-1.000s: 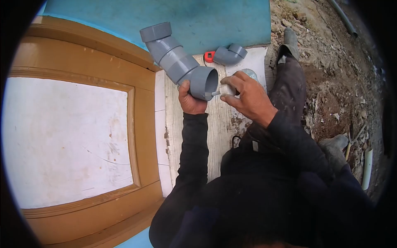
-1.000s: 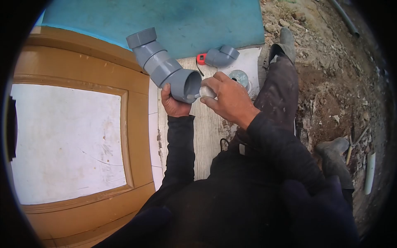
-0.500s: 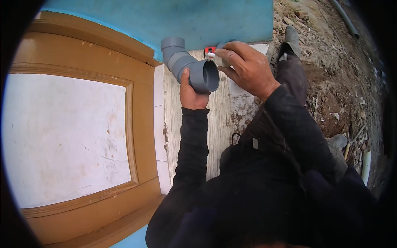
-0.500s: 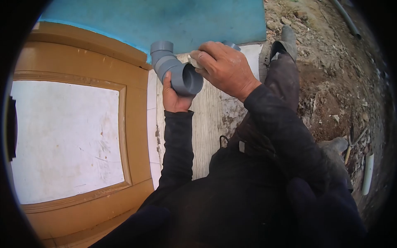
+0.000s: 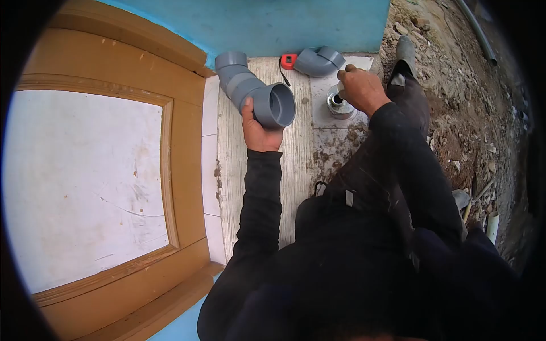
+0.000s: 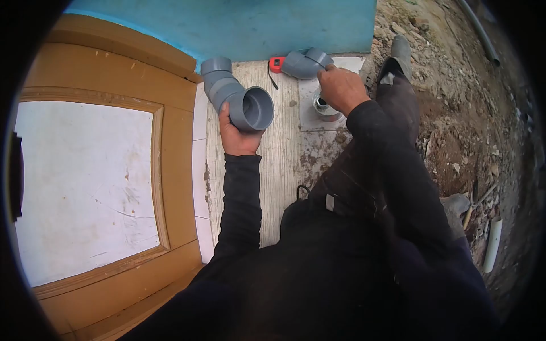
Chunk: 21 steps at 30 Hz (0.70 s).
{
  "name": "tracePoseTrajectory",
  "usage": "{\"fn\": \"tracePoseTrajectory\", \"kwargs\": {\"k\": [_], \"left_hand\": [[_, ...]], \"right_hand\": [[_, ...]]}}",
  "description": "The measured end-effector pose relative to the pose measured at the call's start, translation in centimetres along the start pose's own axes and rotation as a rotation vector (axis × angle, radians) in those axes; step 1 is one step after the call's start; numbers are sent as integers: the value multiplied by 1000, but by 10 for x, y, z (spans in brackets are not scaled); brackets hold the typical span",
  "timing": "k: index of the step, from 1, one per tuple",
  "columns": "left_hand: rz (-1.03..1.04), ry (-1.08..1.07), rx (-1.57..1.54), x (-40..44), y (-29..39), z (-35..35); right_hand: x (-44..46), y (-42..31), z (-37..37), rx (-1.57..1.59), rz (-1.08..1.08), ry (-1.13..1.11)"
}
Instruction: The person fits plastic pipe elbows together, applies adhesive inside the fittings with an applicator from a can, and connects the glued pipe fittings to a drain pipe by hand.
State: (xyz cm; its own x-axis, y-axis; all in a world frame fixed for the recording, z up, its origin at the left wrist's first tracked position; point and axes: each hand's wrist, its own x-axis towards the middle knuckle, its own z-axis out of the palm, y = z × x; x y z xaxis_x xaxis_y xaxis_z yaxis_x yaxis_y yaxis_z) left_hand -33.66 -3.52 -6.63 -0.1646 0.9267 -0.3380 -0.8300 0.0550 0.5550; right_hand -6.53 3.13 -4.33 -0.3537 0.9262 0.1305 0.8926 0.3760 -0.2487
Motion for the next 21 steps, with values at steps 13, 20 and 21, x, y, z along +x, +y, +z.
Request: {"fn": "tracePoseTrajectory", "kwargs": {"k": [13, 20, 21], "left_hand": [[135, -458, -323, 26, -5, -25], [211, -720, -174, 39, 15, 9], [226, -709, -112, 44, 19, 8]], "right_hand": [[-3, 1, 61, 101, 156, -86], [-26, 1, 18, 260, 250, -42], [-31, 3, 9, 290, 242, -13]]}}
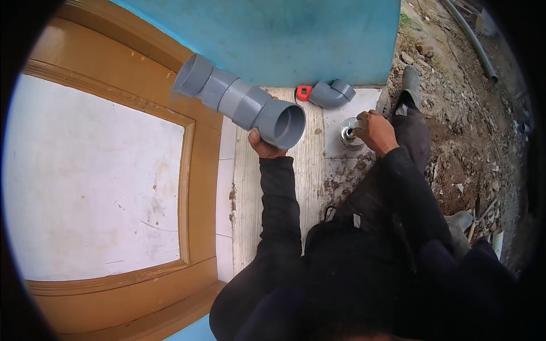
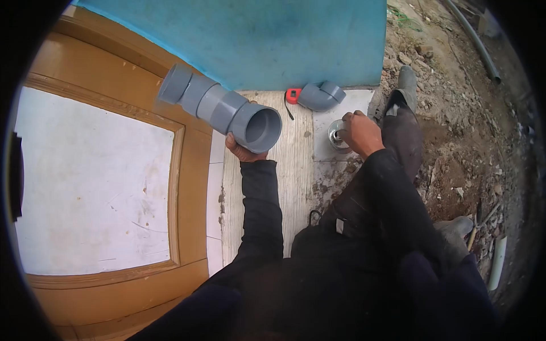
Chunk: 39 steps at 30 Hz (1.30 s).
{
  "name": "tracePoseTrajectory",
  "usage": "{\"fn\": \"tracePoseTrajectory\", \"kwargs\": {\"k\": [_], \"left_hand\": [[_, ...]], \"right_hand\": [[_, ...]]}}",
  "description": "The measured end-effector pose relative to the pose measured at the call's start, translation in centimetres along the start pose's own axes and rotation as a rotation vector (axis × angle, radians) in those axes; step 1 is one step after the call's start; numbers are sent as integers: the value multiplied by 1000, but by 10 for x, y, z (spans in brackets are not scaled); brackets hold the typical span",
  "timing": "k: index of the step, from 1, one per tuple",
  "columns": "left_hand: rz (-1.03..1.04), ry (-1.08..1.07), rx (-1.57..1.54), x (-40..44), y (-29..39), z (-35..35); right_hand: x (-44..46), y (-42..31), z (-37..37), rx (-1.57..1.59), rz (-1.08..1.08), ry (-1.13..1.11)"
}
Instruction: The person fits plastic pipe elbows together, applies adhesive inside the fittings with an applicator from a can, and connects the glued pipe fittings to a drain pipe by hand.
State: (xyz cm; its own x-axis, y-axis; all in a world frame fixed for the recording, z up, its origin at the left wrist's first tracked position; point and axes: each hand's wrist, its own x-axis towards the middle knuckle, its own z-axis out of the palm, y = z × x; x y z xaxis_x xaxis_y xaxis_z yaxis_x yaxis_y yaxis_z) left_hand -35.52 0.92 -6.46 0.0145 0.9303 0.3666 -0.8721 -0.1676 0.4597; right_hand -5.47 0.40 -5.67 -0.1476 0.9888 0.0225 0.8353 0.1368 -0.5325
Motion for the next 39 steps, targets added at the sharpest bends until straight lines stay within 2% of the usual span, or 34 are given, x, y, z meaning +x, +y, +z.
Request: {"fn": "tracePoseTrajectory", "kwargs": {"k": [3, 6, 7, 10, 14, 16, 17, 20, 24, 25, 28, 29, 32, 33, 36, 39], "left_hand": [[7, 18, 150, 8, -4, -12], [-21, -28, 142, 20, -20, -15], [-40, -59, 133, 23, -24, -12], [-65, -67, 114, 31, -43, 1], [-101, -116, 10, 41, -66, 6], [-86, -121, 20, 42, -70, 10], [-78, -116, 36, 42, -70, 11], [-50, -105, 76, 41, -64, 23], [-50, -138, 68, 43, -58, 24], [-47, -149, 60, 44, -57, 25], [-67, -184, 3, 44, -56, 26], [-68, -198, -4, 44, -54, 26], [-87, -236, -45, 43, -54, 24], [-93, -250, -74, 44, -54, 27], [-78, -274, -141, 46, -59, 41], [-70, -232, -172, 42, -65, 48]], "right_hand": [[-12, 10, -24, 123, -72, 99], [-29, 13, -56, 344, 51, 120], [-31, 14, -63, 440, 110, 107], [-34, 5, -77, 827, 10, 133], [-23, -45, -86, 648, -196, 355], [-26, -57, -85, 303, -215, 298], [-29, -57, -83, 363, -267, 196], [-42, -75, -93, 555, -260, 211], [-38, -77, -88, 244, -320, 521], [-40, -75, -84, 190, -337, 427], [-45, -80, -85, 324, -457, 298], [-50, -83, -91, 363, -402, 272], [-49, -87, -93, 207, -415, 458], [-50, -85, -88, 235, -417, 390], [-58, -91, -83, 431, -425, 226], [-61, -103, -85, 701, -324, 225]]}}
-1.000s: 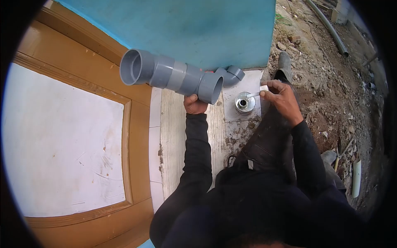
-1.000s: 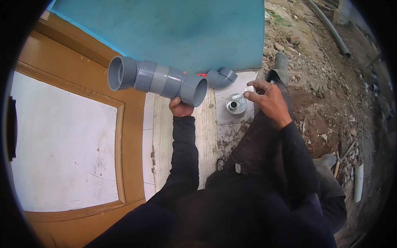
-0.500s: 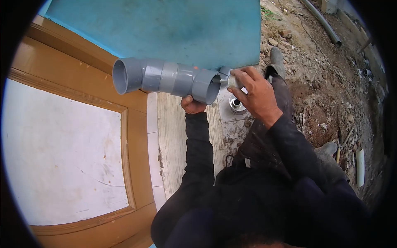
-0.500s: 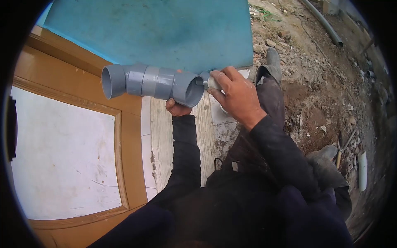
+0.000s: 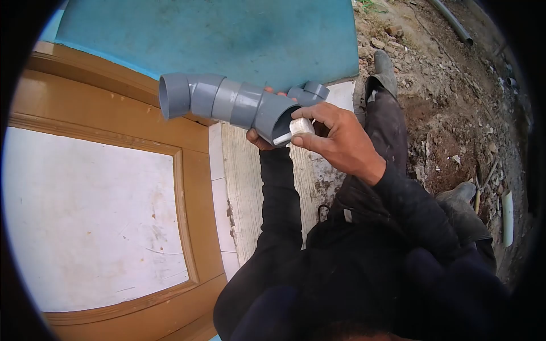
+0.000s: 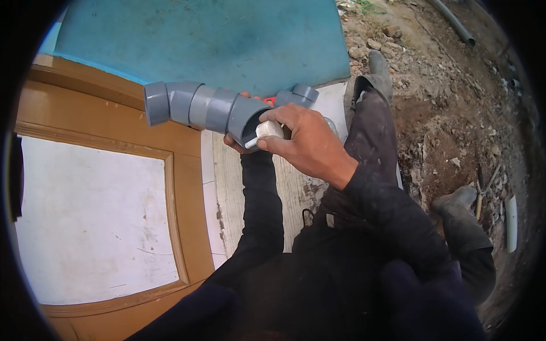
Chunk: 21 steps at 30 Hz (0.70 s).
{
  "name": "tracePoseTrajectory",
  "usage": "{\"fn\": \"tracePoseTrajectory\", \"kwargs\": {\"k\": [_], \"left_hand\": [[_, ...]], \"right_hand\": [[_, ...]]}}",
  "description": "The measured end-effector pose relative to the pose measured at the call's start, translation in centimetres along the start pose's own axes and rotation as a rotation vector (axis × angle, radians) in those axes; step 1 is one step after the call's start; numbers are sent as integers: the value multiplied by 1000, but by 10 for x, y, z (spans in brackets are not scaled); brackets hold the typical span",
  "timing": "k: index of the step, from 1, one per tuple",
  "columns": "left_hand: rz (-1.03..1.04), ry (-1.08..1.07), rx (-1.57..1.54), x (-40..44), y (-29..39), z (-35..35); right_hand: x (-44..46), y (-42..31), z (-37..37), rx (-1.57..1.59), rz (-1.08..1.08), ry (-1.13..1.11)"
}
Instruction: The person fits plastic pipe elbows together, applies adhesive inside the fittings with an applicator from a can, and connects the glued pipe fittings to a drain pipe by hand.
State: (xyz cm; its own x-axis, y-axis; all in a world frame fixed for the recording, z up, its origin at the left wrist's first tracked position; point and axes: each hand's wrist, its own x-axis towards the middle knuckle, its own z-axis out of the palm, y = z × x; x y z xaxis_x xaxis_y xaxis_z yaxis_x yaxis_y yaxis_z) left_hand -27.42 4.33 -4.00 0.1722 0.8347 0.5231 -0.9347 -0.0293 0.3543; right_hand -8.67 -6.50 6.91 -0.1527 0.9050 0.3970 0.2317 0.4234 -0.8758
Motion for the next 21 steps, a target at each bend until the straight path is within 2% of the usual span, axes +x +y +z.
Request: {"fn": "tracePoseTrajectory", "kwargs": {"k": [1, 4, 7, 10, 13, 14, 18, 21], "left_hand": [[0, 22, -9, 0, -3, 1], [-15, 13, -57, -3, -8, 0], [-128, 14, -19, -5, 0, -14], [-108, 211, -25, -20, -4, -8], [-184, 489, -136, -25, 0, 0], [-217, 463, -111, -28, 1, 5], [-373, 668, 77, -20, 1, 55], [-412, 836, -138, -22, 1, 62]], "right_hand": [[0, -1, 1, 84, 35, 42], [-6, 4, -5, -10, 1, -34], [-11, 5, -8, -335, -108, 29], [-5, 6, -1, -209, -159, 10], [11, 3, 0, -70, -185, 119], [16, 5, 1, -62, -171, 153], [29, 5, -9, -218, -243, 313], [29, 9, -21, -255, -205, 239]]}}
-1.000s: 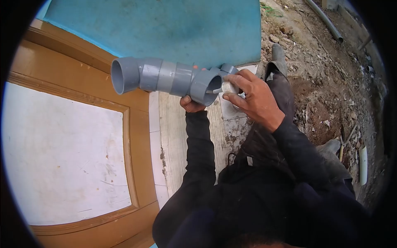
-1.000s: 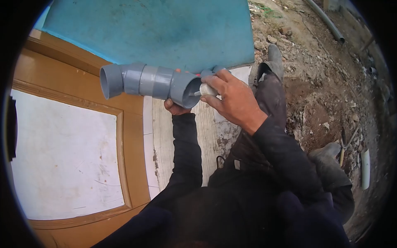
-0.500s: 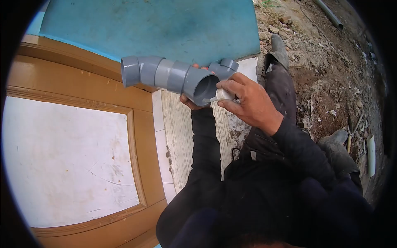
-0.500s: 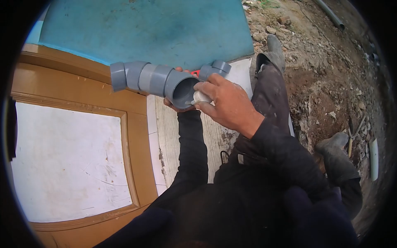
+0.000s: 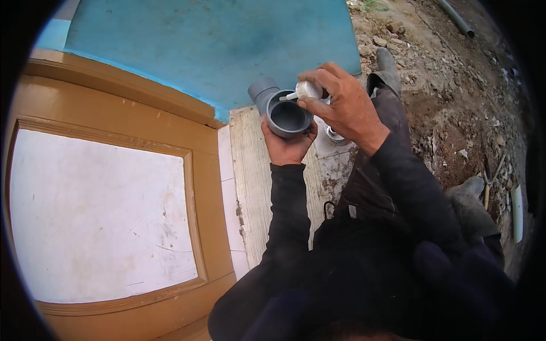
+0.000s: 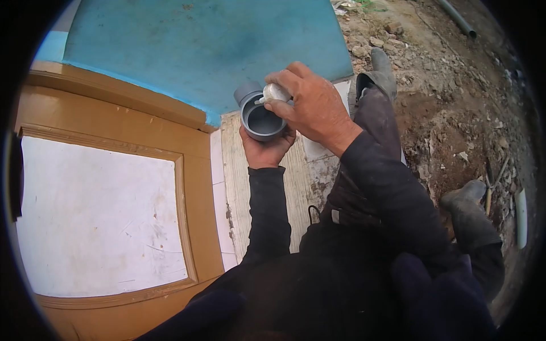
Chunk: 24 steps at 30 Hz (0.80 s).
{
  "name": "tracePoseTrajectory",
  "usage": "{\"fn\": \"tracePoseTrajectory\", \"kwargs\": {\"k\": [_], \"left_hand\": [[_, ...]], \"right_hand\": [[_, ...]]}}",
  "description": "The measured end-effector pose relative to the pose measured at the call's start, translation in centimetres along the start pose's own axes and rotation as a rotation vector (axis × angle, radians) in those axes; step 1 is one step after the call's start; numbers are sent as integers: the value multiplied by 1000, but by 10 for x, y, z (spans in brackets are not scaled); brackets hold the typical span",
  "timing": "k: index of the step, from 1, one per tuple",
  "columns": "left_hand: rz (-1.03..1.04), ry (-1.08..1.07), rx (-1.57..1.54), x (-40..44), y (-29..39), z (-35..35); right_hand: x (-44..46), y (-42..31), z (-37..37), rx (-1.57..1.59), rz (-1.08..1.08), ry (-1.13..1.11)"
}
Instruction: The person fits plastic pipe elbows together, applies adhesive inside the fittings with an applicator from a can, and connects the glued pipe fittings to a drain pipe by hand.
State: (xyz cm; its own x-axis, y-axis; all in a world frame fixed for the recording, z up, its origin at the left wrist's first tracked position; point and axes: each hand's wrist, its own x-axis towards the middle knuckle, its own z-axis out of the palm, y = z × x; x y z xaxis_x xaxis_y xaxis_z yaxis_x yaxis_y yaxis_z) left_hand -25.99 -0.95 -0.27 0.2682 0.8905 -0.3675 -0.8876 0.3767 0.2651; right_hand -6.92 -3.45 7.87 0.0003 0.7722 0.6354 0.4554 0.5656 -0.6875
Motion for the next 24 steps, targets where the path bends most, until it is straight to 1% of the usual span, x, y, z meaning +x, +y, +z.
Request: {"fn": "tracePoseTrajectory", "kwargs": {"k": [1, 3, 4, 6, 7, 9, 12, 15, 18, 21, 23, 24], "left_hand": [[6, 6, 20, -3, -3, 1], [12, 11, 63, -9, -10, 7], [-12, 3, 28, -8, -11, 7], [-52, -16, -49, -7, -10, 7], [-56, -62, -41, -8, -10, 7], [-30, -28, -17, -9, -11, 5], [-1, -11, 26, -11, -16, 7], [9, -24, 69, -10, -19, 3], [19, -44, 107, -9, -22, 0], [-3, -62, 56, -8, -21, -5], [-46, -110, -20, -6, -18, -12], [-31, -100, 19, -8, -21, -8]], "right_hand": [[-1, 5, 0, -18, -65, -54], [-4, 5, 10, -24, -61, -53], [-5, 6, 15, -29, -59, -52], [-5, 11, 14, -67, -38, 14], [-7, 12, 10, -93, -19, 28], [-12, 7, 4, -157, 7, 49], [-16, 0, 3, -138, 7, 156], [-11, -1, 6, 0, 53, 123], [-8, 2, 6, 82, -15, 88], [-12, 6, 1, -19, 0, 89], [-13, 6, -1, 7, 37, 100], [-14, 6, -2, 18, 56, 109]]}}
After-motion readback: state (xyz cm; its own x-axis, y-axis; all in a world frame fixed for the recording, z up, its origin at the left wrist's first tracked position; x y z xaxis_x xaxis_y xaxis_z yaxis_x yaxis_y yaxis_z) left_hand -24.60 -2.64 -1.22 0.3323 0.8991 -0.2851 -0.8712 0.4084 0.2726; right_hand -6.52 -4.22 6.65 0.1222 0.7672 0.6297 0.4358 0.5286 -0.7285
